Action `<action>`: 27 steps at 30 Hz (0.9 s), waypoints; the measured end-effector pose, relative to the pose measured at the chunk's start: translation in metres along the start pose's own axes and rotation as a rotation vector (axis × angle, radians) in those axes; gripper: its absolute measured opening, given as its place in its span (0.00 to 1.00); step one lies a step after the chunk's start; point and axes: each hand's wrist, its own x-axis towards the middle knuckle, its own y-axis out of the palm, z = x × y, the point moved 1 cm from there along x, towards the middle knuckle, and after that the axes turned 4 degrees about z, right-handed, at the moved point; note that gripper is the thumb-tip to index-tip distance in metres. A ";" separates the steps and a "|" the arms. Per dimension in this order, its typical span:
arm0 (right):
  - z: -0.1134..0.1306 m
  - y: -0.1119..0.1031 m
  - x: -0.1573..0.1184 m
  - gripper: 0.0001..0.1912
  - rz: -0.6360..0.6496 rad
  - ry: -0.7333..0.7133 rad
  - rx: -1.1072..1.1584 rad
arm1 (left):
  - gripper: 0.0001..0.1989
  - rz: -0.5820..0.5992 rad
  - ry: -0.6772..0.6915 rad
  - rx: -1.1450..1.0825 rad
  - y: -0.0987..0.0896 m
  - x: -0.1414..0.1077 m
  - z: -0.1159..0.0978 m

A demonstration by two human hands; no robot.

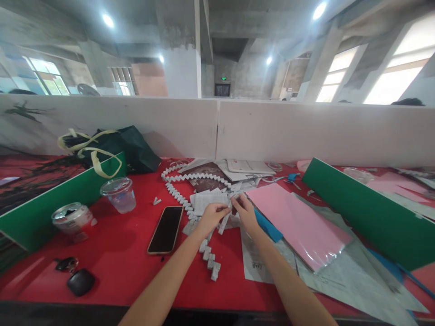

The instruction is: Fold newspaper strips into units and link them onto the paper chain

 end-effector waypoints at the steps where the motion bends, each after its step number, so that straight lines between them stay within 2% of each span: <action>1: 0.000 0.002 -0.001 0.13 0.031 0.001 0.005 | 0.18 -0.007 0.013 -0.010 -0.001 0.000 0.001; 4: 0.000 0.002 -0.002 0.11 0.098 0.000 0.044 | 0.16 -0.008 0.049 -0.033 -0.002 0.001 0.004; 7: 0.000 -0.002 0.000 0.11 0.089 0.008 0.044 | 0.16 -0.002 0.037 -0.002 -0.003 0.001 0.004; 15: -0.003 -0.016 0.008 0.11 -0.093 0.003 -0.027 | 0.16 0.004 -0.034 0.015 -0.002 0.002 0.003; 21: -0.004 -0.038 0.012 0.15 -0.277 0.021 0.015 | 0.17 0.007 -0.044 0.012 -0.004 0.002 0.004; 24: -0.004 -0.034 0.010 0.18 -0.209 0.058 0.042 | 0.17 -0.016 -0.033 -0.016 -0.005 0.002 0.002; 27: -0.003 -0.019 0.005 0.20 0.026 0.117 0.078 | 0.17 0.011 0.023 -0.014 -0.004 0.001 0.000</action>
